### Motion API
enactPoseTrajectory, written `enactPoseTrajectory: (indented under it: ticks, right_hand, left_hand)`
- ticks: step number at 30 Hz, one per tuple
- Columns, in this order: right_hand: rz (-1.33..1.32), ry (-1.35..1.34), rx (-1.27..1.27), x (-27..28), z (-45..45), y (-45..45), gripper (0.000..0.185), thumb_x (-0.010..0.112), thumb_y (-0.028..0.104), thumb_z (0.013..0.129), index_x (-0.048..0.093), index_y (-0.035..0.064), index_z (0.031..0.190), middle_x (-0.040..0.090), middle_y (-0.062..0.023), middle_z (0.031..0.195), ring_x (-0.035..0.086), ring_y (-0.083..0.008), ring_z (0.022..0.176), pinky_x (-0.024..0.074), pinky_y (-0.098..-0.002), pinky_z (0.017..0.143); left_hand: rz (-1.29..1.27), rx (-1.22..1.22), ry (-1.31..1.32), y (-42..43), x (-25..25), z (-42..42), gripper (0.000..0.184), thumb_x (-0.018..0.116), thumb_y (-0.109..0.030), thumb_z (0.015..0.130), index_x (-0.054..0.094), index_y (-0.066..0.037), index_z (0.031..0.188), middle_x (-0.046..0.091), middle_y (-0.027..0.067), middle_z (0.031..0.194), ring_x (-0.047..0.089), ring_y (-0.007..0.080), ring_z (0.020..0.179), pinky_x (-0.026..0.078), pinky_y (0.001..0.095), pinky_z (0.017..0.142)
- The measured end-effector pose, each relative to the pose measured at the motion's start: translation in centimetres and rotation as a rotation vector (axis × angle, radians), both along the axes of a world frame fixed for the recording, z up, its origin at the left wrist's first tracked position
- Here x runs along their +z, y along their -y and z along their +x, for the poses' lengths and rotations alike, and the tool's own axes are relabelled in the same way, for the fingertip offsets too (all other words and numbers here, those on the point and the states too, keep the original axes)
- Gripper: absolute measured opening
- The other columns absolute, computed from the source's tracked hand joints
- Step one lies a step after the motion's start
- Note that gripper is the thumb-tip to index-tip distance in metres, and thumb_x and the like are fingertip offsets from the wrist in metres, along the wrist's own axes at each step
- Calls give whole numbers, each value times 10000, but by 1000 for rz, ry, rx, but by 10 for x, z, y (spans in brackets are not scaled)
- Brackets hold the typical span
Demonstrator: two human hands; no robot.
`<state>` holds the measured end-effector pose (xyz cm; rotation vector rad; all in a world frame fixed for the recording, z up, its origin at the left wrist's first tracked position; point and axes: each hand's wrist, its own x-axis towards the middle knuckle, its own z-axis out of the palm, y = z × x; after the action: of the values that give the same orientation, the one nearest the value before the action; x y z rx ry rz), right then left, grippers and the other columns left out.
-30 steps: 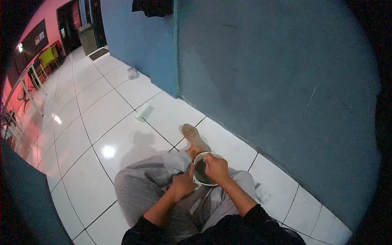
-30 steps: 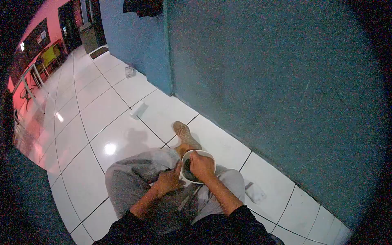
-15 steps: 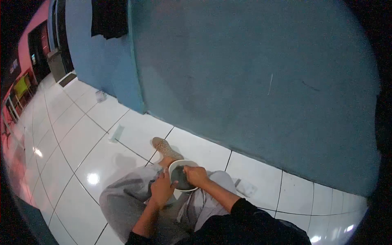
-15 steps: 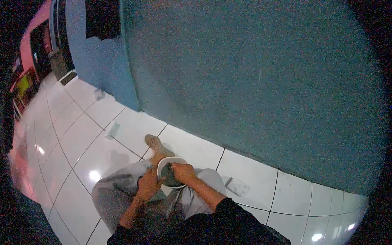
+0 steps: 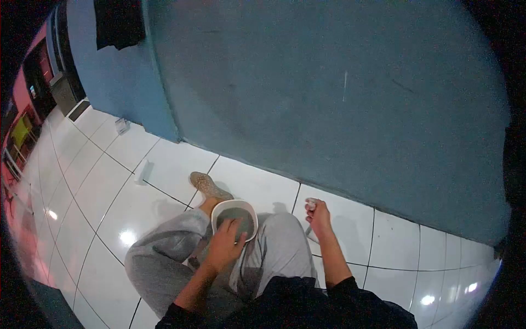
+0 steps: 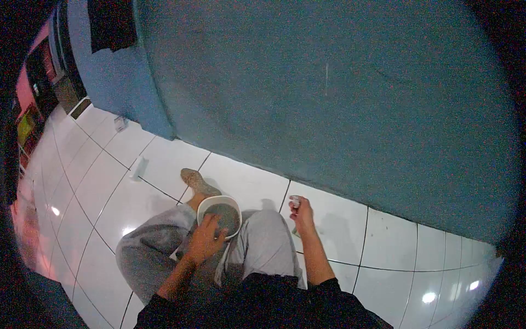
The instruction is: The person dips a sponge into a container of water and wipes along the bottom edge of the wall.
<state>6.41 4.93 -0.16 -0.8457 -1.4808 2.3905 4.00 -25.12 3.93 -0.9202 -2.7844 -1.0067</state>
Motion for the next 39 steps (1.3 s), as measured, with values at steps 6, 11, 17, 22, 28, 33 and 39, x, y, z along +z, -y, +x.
enactPoseTrajectory:
  ticks: [6,11,17,22,28,33,39]
  right_hand:
    - [-30,-23,-50,-33,67,-47,255,431,149,884,558,-13,1035,574,-66,828,454,-92,619,420,-195,573]
    - [-219,-105,-172,-53,87,-58,236,508,131,876,537,-12,1061,581,-85,896,562,-169,817,502,-253,724]
    - [-288,-50,-251,-49,73,-57,233,513,107,871,521,17,1085,563,-84,947,572,-241,898,517,-271,710]
    - [-123,-162,-243,-57,51,-57,230,543,74,841,514,22,1064,538,-92,990,593,-254,870,520,-302,738]
    - [870,-43,-88,-61,22,-84,192,602,66,809,558,16,989,574,-80,888,600,-182,786,519,-291,663]
    - [1239,-45,-26,-74,26,-130,175,653,32,751,598,-1,914,603,-107,872,615,-188,752,522,-275,646]
    - [335,-57,-391,-116,37,-156,147,670,56,761,584,35,878,609,-55,794,605,-138,705,524,-262,642]
  left_hand:
    - [71,-277,-44,-68,6,9,393,553,-215,810,475,-39,1152,480,167,1117,508,340,1014,447,402,831]
    - [173,-353,-66,-135,0,7,360,551,-185,799,491,-20,1113,490,142,1067,516,311,972,444,403,816]
    - [115,-360,-130,-166,-34,-3,249,557,-176,773,552,-25,971,504,105,1006,527,282,905,438,396,765]
    - [129,-310,-121,-167,-42,-5,158,576,-157,755,578,-30,848,541,88,880,546,268,823,444,394,729]
    - [94,-291,-92,-167,-39,-9,155,576,-166,752,565,-25,814,542,94,869,548,268,816,450,398,713]
    - [56,-275,-107,-170,-44,-11,161,577,-174,748,572,-26,810,541,95,863,545,270,817,453,398,713]
    - [-112,-239,-117,-183,-42,-12,222,574,-235,742,586,-20,797,537,102,869,540,255,828,464,397,706]
